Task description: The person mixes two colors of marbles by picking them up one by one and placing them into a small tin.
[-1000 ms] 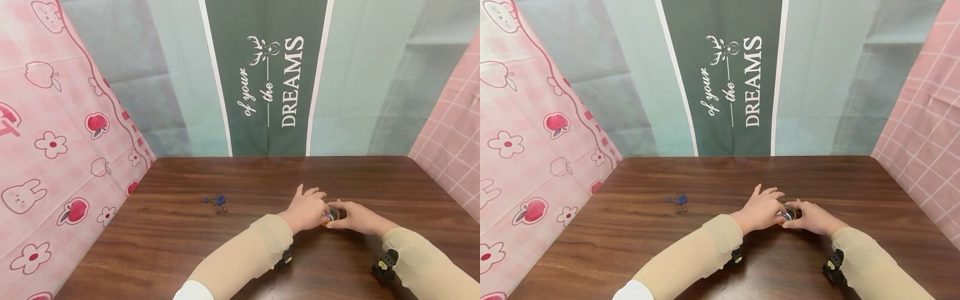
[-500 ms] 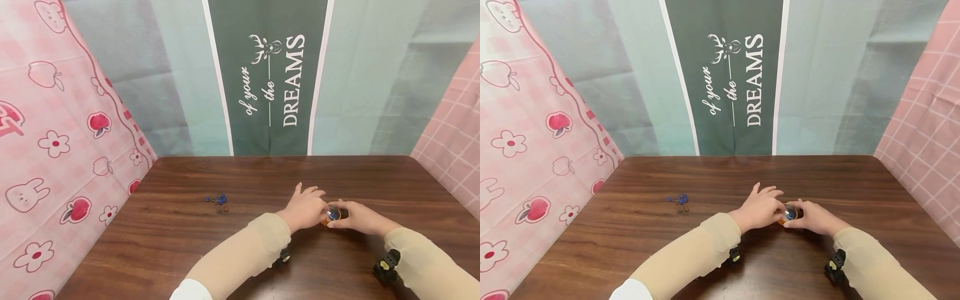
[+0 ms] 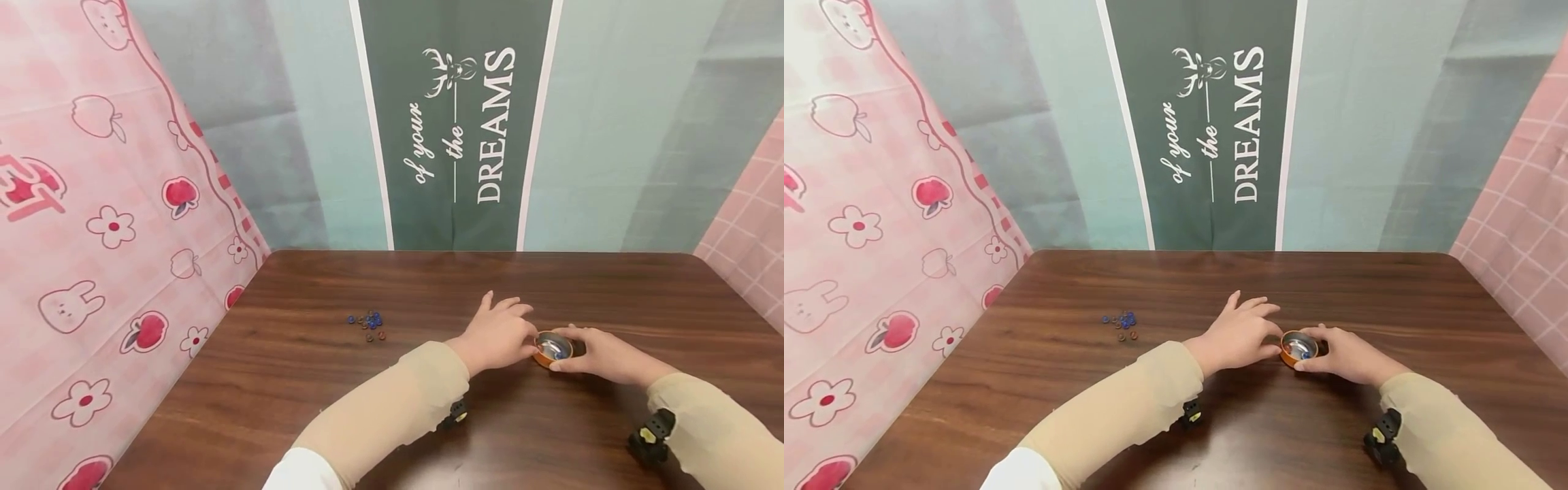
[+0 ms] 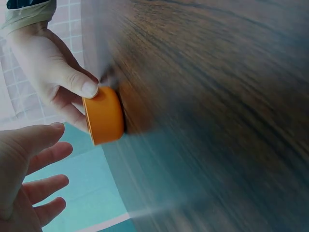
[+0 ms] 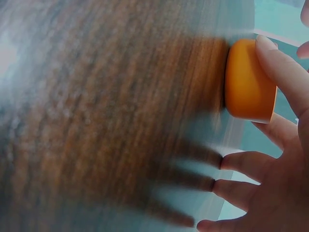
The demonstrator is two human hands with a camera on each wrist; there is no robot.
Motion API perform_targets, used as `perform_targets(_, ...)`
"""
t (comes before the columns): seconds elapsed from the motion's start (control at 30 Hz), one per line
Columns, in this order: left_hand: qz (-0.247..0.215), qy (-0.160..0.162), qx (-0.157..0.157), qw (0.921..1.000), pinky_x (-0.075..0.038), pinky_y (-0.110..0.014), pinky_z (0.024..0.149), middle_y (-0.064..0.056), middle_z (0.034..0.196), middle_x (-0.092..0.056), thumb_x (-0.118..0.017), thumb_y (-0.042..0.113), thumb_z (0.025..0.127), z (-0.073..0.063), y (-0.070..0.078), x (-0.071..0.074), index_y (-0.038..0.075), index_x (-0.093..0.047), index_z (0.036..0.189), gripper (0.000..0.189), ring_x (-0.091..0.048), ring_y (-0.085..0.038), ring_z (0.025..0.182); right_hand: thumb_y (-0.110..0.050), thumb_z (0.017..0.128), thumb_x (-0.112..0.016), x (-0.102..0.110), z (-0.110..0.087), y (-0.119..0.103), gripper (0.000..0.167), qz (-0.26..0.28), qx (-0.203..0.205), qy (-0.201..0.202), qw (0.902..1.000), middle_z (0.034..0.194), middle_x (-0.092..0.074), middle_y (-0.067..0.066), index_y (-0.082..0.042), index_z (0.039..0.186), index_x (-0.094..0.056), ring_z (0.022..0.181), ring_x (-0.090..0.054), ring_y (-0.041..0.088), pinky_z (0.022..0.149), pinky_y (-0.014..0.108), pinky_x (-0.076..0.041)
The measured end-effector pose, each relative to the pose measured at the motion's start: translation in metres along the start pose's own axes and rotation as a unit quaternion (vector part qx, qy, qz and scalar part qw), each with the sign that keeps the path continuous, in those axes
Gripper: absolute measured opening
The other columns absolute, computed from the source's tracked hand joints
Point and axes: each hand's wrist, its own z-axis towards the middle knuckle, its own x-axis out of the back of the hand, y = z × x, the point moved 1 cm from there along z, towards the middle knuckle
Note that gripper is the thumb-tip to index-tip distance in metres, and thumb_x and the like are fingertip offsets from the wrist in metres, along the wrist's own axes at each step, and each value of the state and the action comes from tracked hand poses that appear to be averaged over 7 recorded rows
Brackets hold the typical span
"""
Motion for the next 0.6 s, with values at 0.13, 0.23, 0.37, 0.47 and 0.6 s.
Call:
perform_targets(0.13,-0.005,0.001,0.001,1.0,-0.014,-0.048,0.109,0.011,0.138,-0.045,-0.06,0.046,0.087,-0.006,-0.005,0.001,0.038,-0.068,0.11,0.026,-0.028,-0.012,0.135,-0.046,0.076,-0.073,-0.001,0.0,0.0,0.072,0.003,-0.002,-0.005,1.0,0.124,-0.043,0.042,0.005,0.125,-0.054,0.116,-0.038,0.057,0.083,0.059,-0.042)
perform_targets(0.23,-0.005,0.003,0.003,1.0,-0.014,-0.048,0.109,0.011,0.138,-0.045,-0.06,0.047,0.087,-0.01,-0.01,0.002,0.038,-0.068,0.111,0.026,-0.028,-0.012,0.135,-0.047,0.076,-0.072,-0.001,0.0,-0.002,0.073,0.005,-0.001,-0.008,1.0,0.124,-0.042,0.042,0.004,0.125,-0.054,0.117,-0.038,0.056,0.083,0.059,-0.042)
perform_targets(0.37,-0.003,0.015,0.002,0.9999,-0.015,-0.049,0.109,0.011,0.138,-0.045,-0.06,0.047,0.087,-0.013,-0.015,0.003,0.037,-0.068,0.111,0.027,-0.028,-0.013,0.135,-0.048,0.075,-0.073,0.001,0.0,-0.003,0.073,-0.005,0.0,-0.001,1.0,0.124,-0.043,0.042,0.003,0.124,-0.055,0.116,-0.04,0.055,0.084,0.059,-0.042)
perform_targets(0.47,-0.002,0.019,0.0,0.9998,-0.016,-0.049,0.109,0.01,0.138,-0.045,-0.06,0.047,0.087,-0.014,-0.017,0.004,0.036,-0.068,0.111,0.027,-0.028,-0.014,0.135,-0.048,0.075,-0.073,0.003,-0.002,-0.004,0.073,-0.009,0.001,0.003,1.0,0.124,-0.043,0.042,0.003,0.124,-0.055,0.116,-0.04,0.055,0.084,0.06,-0.041)
perform_targets(0.6,-0.006,0.019,0.003,0.9998,-0.016,-0.05,0.108,0.009,0.139,-0.044,-0.06,0.047,0.087,-0.018,-0.021,0.004,0.036,-0.068,0.112,0.028,-0.028,-0.015,0.135,-0.047,0.076,-0.072,0.003,-0.003,-0.006,0.073,0.0,-0.004,-0.002,1.0,0.125,-0.042,0.042,0.004,0.125,-0.054,0.118,-0.037,0.056,0.085,0.061,-0.04)
